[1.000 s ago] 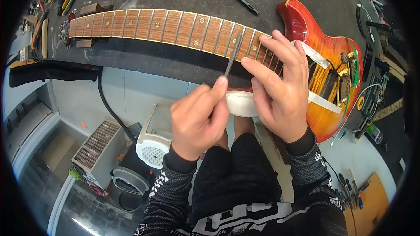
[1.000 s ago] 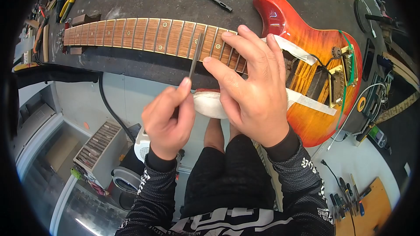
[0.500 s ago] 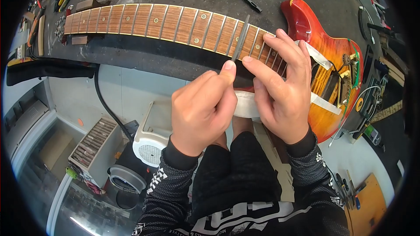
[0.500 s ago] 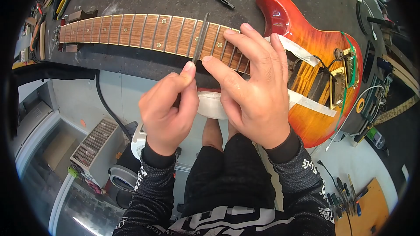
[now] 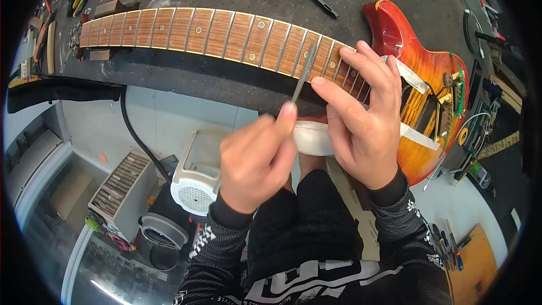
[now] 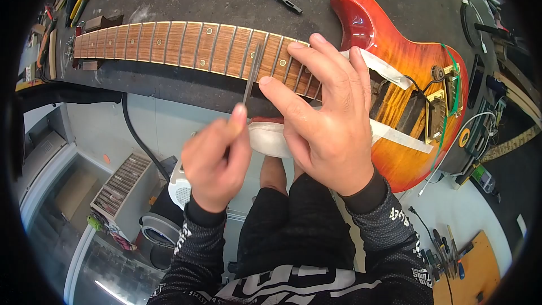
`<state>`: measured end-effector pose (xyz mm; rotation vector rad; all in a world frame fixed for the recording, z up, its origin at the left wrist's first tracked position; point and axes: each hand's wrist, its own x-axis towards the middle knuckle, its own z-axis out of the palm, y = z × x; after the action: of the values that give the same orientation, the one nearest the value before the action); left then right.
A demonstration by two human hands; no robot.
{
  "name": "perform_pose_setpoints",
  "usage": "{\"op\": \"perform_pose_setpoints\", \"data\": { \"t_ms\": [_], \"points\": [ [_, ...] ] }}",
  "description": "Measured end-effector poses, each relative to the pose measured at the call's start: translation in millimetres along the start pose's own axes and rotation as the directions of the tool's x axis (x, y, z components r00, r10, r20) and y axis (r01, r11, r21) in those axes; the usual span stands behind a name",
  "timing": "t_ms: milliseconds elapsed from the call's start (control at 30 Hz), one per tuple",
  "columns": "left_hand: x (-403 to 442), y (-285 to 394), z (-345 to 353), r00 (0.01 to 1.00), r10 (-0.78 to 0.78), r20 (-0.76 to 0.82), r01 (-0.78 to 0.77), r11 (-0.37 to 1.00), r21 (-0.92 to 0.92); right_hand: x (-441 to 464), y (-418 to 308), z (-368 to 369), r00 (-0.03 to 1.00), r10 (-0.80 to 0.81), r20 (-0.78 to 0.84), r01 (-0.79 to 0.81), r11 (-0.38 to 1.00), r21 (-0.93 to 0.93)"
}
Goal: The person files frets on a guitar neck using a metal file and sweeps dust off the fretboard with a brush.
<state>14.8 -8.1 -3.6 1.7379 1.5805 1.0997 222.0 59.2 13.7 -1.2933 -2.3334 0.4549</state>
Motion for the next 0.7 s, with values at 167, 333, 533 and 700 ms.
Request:
{"op": "perform_pose_setpoints", "data": {
  "t_ms": [167, 333, 533, 700],
  "points": [
    [-13, 1, -5, 1.0, -0.017, -0.001, 0.017, 0.999, -0.029, -1, 3, 2, 1.0, -0.014, -0.01, 0.014, 1.0, 0.007],
    [12, -7, 8, 1.0, 0.005, -0.022, -0.006, 0.998, -0.066, 2, 1, 1, 1.0, -0.01, -0.002, 0.01, 1.0, -0.009],
    [-15, 0, -4, 1.0, -0.013, -0.001, 0.013, 1.0, -0.028, -1, 3, 2, 1.0, -0.013, -0.009, 0.013, 1.0, 0.006],
    [16, -9, 13, 0.998, 0.022, -0.061, -0.029, 0.993, -0.113, 0, 1, 2, 1.0, -0.007, -0.003, 0.007, 1.0, -0.005]
  ]
}}
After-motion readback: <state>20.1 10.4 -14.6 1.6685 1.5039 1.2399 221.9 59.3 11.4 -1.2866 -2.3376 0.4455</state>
